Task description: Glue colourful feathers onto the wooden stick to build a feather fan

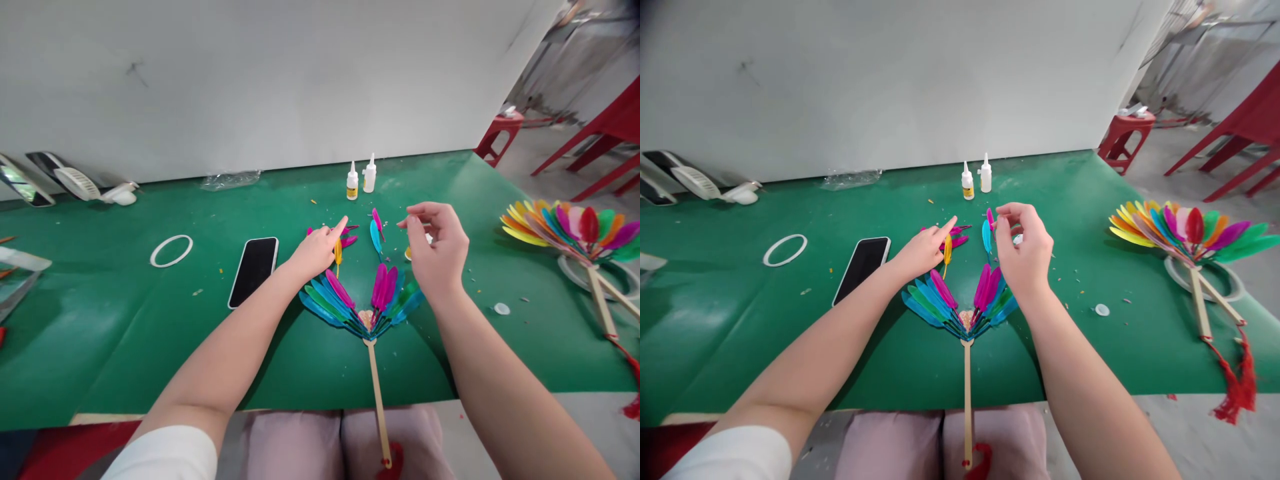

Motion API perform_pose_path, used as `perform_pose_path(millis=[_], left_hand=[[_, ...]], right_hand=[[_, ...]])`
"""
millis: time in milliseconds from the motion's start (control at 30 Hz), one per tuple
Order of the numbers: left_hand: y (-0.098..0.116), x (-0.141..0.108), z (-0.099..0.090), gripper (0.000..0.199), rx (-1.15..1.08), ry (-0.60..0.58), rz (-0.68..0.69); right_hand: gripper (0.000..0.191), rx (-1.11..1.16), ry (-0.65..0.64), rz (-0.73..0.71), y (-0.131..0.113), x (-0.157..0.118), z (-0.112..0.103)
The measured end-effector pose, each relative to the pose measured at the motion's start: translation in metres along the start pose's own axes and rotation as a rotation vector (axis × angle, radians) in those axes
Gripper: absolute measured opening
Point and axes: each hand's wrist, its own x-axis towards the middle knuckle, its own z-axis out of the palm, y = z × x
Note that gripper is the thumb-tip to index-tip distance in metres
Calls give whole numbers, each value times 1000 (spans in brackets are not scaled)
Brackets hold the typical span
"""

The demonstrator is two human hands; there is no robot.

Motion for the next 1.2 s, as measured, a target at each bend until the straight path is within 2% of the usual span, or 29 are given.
perform_pose_path(millis=[133,233,367,600,733,800,867,933,1000,1133,1200], left_hand=[[-8,-1,-7,69,-33,-30,-5],[-11,-1,-13,73,-78,-79,30],[-7,-1,-14,78,-35,-111,-20],[-6,0,-5,82,-54,-3,-117],[-11,2,-12,77,-118,33,-189],[-18,3,-19,72,-180,85,-236],[-26,3,-29,62,-340,219,-293],[-34,2,-41,45,-527,377,-338],[-38,0,-53,27,-669,476,-343],[-31,-8,-75,18,-866,571,-340],[-23,-12,-82,18,-950,550,-331]], right_hand=[[12,3,-4,5,0,0,0],[11,-2,-12,20,0,-1,-1],[11,-24,-22,39,-1,-1,-1],[13,-54,-48,65,0,-3,0],[13,-63,-64,73,0,-4,0],[14,-67,-70,65,0,-4,0],[14,-76,-81,57,0,-4,1],[15,-87,-99,52,-1,-4,1],[15,-97,-126,47,-2,-4,2],[15,-102,-198,47,-2,-5,4],[15,-89,-222,61,-2,-6,5]])
